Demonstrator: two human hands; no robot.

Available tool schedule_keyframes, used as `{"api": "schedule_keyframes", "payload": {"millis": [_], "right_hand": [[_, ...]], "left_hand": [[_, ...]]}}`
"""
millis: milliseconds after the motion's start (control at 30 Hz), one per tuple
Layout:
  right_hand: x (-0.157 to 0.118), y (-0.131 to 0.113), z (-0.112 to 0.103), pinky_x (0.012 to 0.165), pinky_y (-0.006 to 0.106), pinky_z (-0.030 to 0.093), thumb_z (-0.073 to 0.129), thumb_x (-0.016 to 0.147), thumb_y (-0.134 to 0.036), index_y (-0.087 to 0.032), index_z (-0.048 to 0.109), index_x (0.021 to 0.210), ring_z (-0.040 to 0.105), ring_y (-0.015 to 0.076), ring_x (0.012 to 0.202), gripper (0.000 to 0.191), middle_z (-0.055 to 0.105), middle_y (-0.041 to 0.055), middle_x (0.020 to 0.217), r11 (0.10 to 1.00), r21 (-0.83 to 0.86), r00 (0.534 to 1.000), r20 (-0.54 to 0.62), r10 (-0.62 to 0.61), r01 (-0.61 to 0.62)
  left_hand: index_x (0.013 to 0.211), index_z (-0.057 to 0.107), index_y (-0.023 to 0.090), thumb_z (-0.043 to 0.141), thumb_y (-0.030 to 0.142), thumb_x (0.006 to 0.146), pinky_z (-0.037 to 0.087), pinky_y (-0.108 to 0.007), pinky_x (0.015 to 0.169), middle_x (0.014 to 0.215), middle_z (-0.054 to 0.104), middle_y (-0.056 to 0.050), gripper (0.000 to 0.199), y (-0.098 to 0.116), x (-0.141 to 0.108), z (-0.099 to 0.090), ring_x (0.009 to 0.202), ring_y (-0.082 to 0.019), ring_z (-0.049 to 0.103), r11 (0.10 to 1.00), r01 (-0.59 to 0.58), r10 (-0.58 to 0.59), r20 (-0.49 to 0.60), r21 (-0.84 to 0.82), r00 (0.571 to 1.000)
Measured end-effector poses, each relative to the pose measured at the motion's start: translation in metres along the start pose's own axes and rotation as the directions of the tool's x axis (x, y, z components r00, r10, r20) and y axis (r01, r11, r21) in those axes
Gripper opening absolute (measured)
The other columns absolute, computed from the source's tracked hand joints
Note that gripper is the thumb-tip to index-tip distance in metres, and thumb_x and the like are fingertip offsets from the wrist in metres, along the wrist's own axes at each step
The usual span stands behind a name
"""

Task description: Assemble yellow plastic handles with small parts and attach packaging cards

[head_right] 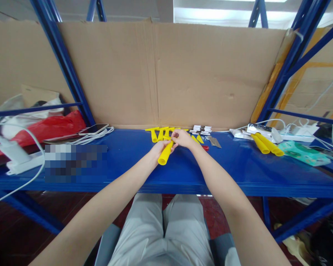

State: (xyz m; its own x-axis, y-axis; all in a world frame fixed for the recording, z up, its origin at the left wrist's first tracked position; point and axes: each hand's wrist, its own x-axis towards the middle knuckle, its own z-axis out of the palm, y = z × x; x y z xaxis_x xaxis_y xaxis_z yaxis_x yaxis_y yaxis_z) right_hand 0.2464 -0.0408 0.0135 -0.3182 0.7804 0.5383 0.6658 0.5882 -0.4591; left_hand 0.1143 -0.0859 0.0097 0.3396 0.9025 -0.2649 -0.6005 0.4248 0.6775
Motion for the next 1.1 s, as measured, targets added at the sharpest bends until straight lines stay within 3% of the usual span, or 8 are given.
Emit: {"api": "schedule_keyframes", "payload": {"millis": [433,667,1100], "right_hand": [[-0.003,0.002,-0.012,0.071,0.027,0.048,0.063,0.071,-0.018,-0.015,0.07,0.074,0.061,0.0139,0.071,0.008,0.069,0.0026,0.075,0.985,0.16,0.994,0.08,-0.077,0.063],[0.001,0.008,-0.013,0.069,0.026,0.047,0.065,0.07,-0.021,-0.017,0.073,0.069,0.063,0.015,0.069,0.009,0.071,0.0028,0.073,0.991,0.115,0.989,0.126,-0.08,0.065],[0.002,0.009,-0.01,0.065,0.025,0.047,0.065,0.07,-0.013,-0.017,0.073,0.068,0.062,0.0136,0.066,0.009,0.071,0.0023,0.07,0.999,0.013,0.997,0.067,-0.044,0.044]], "left_hand": [[0.116,0.05,0.021,0.036,0.002,0.088,0.041,-0.017,0.043,0.091,0.063,-0.007,0.036,0.001,0.003,-0.002,0.061,-0.012,0.066,1.0,0.006,-0.007,0.032,0.006,0.999],[0.117,0.05,0.019,0.045,0.004,0.087,0.041,-0.018,0.044,0.089,0.063,-0.007,0.035,0.0,0.004,-0.004,0.06,-0.014,0.065,1.0,0.012,-0.013,0.046,0.026,0.999],[0.117,0.05,0.02,0.037,0.002,0.088,0.04,-0.017,0.042,0.08,0.061,-0.005,0.036,0.0,-0.005,0.001,0.055,-0.013,0.065,0.995,0.01,-0.014,0.046,0.096,0.999]]}}
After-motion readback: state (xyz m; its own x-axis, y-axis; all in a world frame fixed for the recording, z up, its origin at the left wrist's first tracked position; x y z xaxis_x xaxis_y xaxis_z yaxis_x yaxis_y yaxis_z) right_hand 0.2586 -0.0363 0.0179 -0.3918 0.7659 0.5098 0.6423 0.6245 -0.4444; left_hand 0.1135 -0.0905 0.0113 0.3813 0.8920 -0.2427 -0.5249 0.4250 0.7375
